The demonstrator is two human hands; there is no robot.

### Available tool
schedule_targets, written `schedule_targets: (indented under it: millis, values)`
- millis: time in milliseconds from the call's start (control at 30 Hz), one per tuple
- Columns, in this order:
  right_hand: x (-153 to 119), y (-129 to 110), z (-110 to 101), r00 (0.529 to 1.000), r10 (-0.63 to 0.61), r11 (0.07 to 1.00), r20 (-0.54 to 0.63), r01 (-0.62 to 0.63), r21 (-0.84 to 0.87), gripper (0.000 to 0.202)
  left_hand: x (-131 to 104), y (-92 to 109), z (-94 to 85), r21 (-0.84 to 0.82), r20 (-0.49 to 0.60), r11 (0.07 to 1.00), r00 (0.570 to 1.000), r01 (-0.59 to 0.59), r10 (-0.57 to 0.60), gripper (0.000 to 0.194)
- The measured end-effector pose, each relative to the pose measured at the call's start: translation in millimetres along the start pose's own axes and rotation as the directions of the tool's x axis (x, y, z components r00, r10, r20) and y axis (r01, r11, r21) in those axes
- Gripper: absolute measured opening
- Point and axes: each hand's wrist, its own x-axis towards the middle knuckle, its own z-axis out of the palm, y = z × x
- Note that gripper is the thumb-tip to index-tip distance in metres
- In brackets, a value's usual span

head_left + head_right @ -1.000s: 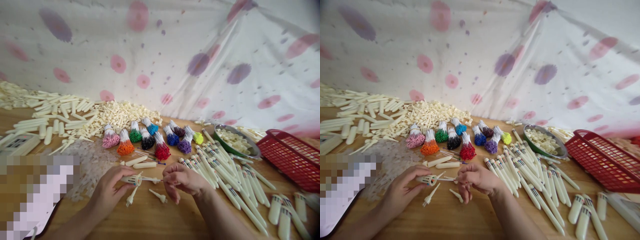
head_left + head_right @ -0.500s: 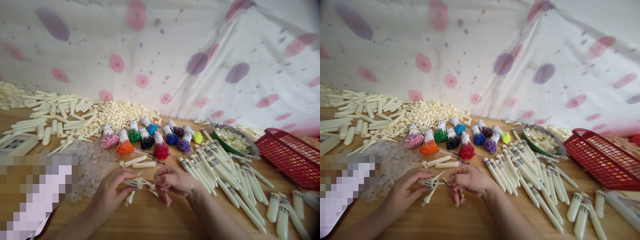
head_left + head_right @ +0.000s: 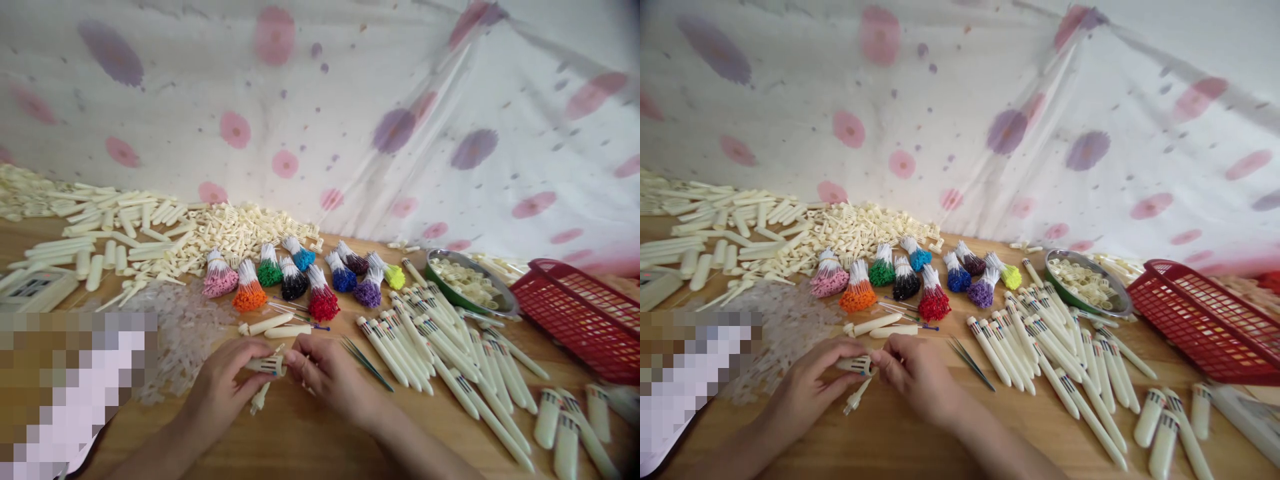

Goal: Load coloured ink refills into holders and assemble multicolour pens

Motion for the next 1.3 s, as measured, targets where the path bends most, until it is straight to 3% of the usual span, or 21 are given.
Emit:
schedule_targets:
  millis: [67, 167, 267, 333, 433, 567, 700, 800, 900, 1033, 1100, 1200, 1300]
  values:
    - [0.7, 1.3, 6.4, 0.997, -0.051, 0.994, -0.063, 0.044, -0.1, 0.044, -0.3, 0.2, 0.4, -0.014, -0.006, 1.0, 1.0, 0.011, -0.011, 0.011]
    - [3.0, 4.1, 9.2, 0.992, -0.088, 0.991, -0.095, 0.078, -0.108, 0.044, -2.0, -0.6, 1.2, -0.054, 0.017, 0.996, 0.998, 0.066, -0.066, 0.015]
    - [3.3, 6.9, -2.7, 0.988, -0.083, 0.985, -0.128, 0.061, -0.162, 0.044, -3.7, -1.8, 1.3, -0.108, 0.039, 0.986, 0.991, 0.13, -0.126, 0.016]
    - [-0.5, 12.3, -18.8, 0.976, -0.085, 0.948, -0.2, 0.017, -0.319, 0.039, -4.4, -2.5, 1.0, -0.139, 0.051, 0.978, 0.987, 0.157, -0.151, 0.015]
    - [-16.0, 32.0, -47.2, 0.95, -0.105, 0.763, -0.293, -0.112, -0.637, 0.025, -5.1, -4.3, 0.9, -0.165, 0.064, 0.967, 0.981, 0.192, -0.184, 0.014]
    - [-47.0, 72.9, -70.4, 0.938, -0.094, 0.476, -0.333, -0.252, -0.843, 0.02, -6.8, -9.0, 3.6, -0.176, 0.039, 0.958, 0.974, 0.225, -0.222, 0.012]
    - [-61.4, 97.8, -65.5, 0.948, -0.137, 0.297, -0.286, -0.236, -0.925, 0.014, -7.7, -11.9, 7.5, -0.167, 0.005, 0.949, 0.963, 0.267, -0.27, 0.011]
    - [-57.6, 99.8, -55.3, 0.966, -0.152, 0.243, -0.207, -0.166, -0.956, 0.003, -6.1, -8.8, 7.7, -0.179, -0.011, 0.938, 0.953, 0.296, -0.303, 0.01]
    - [-51.8, 92.5, -50.6, 0.961, -0.154, 0.306, -0.23, -0.175, -0.936, 0.007, -2.9, -2.9, 5.6, -0.212, -0.018, 0.923, 0.943, 0.32, -0.331, 0.009]
    - [-46.3, 62.1, -50.2, 0.922, -0.022, 0.672, -0.386, -0.272, -0.689, 0.013, 0.0, 2.1, 3.3, -0.246, -0.006, 0.906, 0.934, 0.344, -0.356, 0.008]
    - [-40.7, 40.1, -46.9, 0.929, -0.043, 0.826, -0.367, -0.173, -0.536, 0.017, 0.0, 1.5, 3.5, -0.251, -0.012, 0.905, 0.933, 0.345, -0.359, 0.008]
    - [-26.4, 13.1, -35.2, 0.946, -0.107, 0.917, -0.307, -0.026, -0.398, 0.021, -1.5, -3.2, 5.4, -0.23, -0.045, 0.91, 0.93, 0.345, -0.364, 0.008]
    - [-10.9, 2.8, -20.0, 0.949, -0.19, 0.932, -0.251, 0.094, -0.349, 0.019, -3.7, -9.4, 7.4, -0.191, -0.09, 0.919, 0.926, 0.345, -0.366, 0.009]
